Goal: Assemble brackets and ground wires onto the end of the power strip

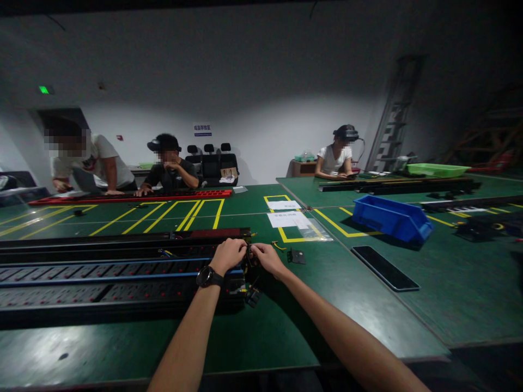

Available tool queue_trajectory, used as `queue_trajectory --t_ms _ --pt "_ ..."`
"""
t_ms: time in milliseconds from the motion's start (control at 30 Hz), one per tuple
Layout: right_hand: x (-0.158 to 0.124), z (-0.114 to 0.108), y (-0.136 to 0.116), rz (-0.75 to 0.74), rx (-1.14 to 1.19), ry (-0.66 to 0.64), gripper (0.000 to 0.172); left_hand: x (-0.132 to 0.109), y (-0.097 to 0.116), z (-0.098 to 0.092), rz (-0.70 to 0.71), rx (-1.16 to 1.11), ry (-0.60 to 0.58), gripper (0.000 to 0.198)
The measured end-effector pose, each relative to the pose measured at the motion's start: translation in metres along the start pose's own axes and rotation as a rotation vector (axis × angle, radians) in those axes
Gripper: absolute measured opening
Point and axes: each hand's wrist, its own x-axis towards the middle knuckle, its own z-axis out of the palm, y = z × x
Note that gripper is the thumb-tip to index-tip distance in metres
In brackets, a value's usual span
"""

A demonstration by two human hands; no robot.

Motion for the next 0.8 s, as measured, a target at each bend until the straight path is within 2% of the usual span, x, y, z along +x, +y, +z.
queue_trajectory --t_ms 367,600,800 --pt "-0.0018 -0.0002 -0.0005 0.054 0.035 -0.038 0.032 0.0000 -0.0020 -0.0009 -0.064 -0.114 0.042 0.027" --pt "-0.0033 -0.0033 -0.0019 0.086 0.048 -0.127 0.033 -0.0006 -0.0032 -0.0015 -0.004 -0.124 0.026 0.026" --pt "-0.0028 -0.0036 0.0029 0.060 0.016 -0.124 0.036 0.0001 -0.0051 0.0000 -0.018 -0.145 0.015 0.024"
